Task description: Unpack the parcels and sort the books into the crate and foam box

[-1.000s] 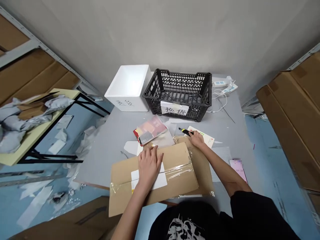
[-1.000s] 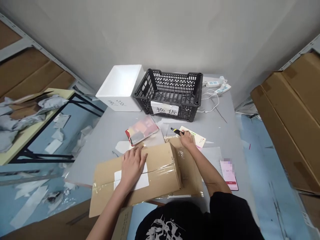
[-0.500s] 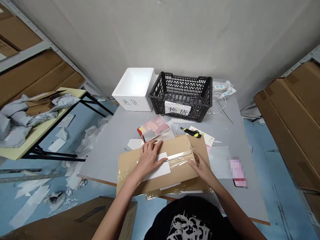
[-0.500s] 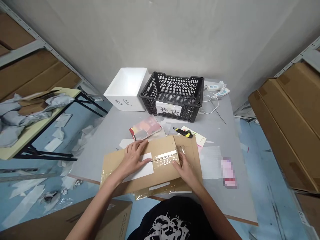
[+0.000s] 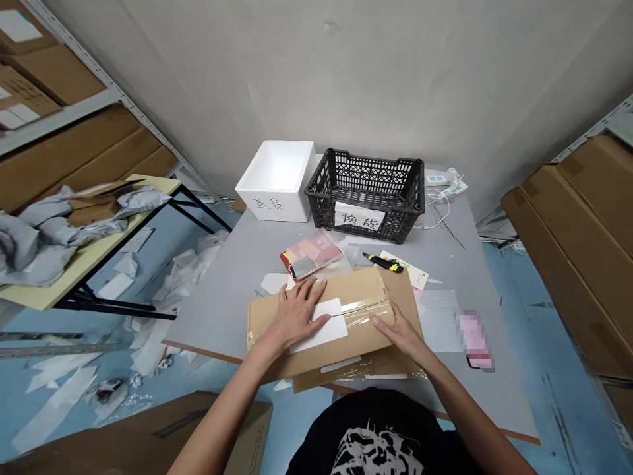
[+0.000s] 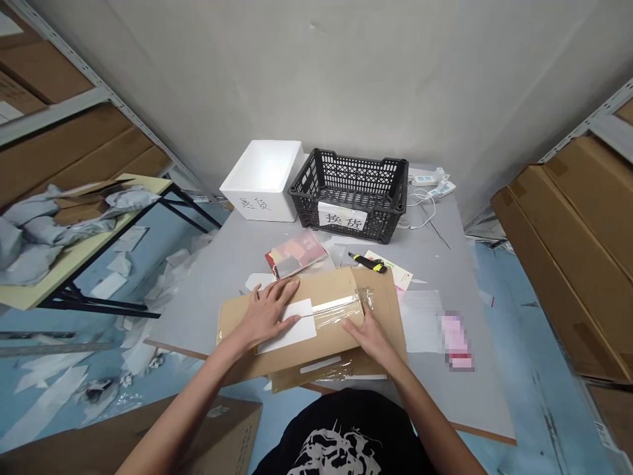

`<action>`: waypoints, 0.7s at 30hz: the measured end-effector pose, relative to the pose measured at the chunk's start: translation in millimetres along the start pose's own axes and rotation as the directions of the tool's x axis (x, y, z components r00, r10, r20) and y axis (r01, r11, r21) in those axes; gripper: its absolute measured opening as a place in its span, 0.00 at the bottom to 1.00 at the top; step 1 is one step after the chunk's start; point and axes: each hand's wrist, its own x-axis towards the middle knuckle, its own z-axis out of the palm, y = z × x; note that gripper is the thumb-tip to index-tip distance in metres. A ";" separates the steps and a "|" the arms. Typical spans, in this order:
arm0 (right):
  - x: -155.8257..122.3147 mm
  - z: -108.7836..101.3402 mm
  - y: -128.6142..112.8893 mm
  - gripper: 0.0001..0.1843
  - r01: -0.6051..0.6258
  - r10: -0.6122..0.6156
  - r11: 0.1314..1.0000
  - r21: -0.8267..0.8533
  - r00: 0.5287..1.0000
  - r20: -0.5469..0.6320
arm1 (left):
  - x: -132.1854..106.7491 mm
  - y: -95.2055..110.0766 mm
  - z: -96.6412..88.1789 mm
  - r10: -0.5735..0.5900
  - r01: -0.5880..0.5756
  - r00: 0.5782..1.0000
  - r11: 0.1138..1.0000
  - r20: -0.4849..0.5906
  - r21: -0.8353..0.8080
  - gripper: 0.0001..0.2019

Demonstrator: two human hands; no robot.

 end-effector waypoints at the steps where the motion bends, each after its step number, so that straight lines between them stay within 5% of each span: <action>1: 0.0 2.3 0.5 0.40 -0.028 0.028 1.000 -0.013 0.999 -0.021 | 0.4 -0.6 -0.5 0.003 -0.003 1.000 1.000 0.007 -0.004 0.34; 15: -4.5 10.5 11.0 0.40 -0.047 0.052 0.994 0.095 0.997 -0.058 | -0.1 0.6 -1.7 0.044 -0.050 0.997 0.995 0.068 0.089 0.41; 21: -4.2 10.4 11.3 0.41 -0.051 0.055 0.997 0.061 0.996 -0.070 | -2.9 5.4 -5.6 0.181 -0.186 0.982 0.953 0.046 0.237 0.29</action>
